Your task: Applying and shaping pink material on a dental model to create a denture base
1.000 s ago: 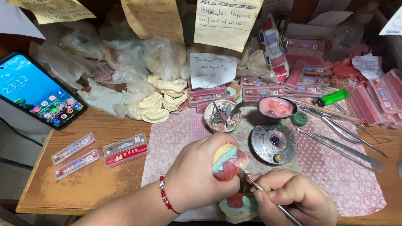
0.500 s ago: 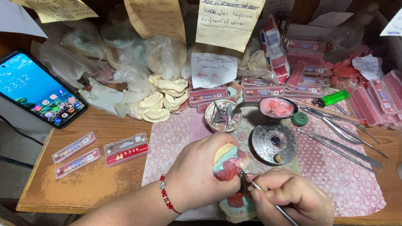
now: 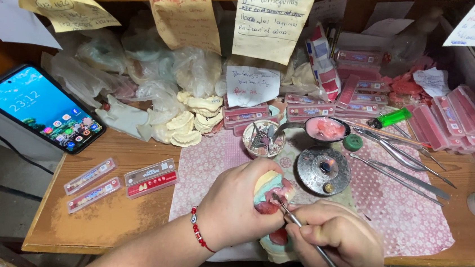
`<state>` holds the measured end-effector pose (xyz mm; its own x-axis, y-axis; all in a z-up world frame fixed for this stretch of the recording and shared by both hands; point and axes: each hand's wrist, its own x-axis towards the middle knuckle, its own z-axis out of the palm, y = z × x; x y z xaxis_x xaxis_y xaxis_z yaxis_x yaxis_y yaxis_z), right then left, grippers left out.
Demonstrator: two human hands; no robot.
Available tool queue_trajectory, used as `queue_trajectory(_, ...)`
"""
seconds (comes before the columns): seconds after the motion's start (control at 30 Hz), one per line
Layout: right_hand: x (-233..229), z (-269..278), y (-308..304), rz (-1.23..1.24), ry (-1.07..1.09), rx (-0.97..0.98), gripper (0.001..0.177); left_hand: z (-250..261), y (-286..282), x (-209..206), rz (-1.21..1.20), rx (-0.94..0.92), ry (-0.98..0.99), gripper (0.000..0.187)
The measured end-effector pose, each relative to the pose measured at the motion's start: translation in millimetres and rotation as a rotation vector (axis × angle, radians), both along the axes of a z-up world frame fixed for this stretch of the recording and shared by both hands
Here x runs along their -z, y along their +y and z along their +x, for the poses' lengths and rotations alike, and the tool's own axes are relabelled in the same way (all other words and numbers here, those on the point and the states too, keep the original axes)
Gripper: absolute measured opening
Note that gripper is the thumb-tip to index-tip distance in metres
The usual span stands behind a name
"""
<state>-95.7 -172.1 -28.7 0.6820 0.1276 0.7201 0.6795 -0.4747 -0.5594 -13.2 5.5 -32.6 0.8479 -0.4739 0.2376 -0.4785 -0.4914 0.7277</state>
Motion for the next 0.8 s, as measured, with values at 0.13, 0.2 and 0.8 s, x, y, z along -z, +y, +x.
queue_trajectory(0.13,0,-1,5,0.014,-0.073,0.025,0.022,0,0,1,0.035,-0.022,0.037,0.043)
queue_trajectory(0.2,0,0,3,0.003,-0.076,0.001,0.019,0,1,-1,0.029,-0.011,0.044,0.044)
queue_trajectory(0.8,-66,31,-26,-0.524,-0.107,-0.2,0.015,1,0,-3,0.05,0.018,0.066,0.044)
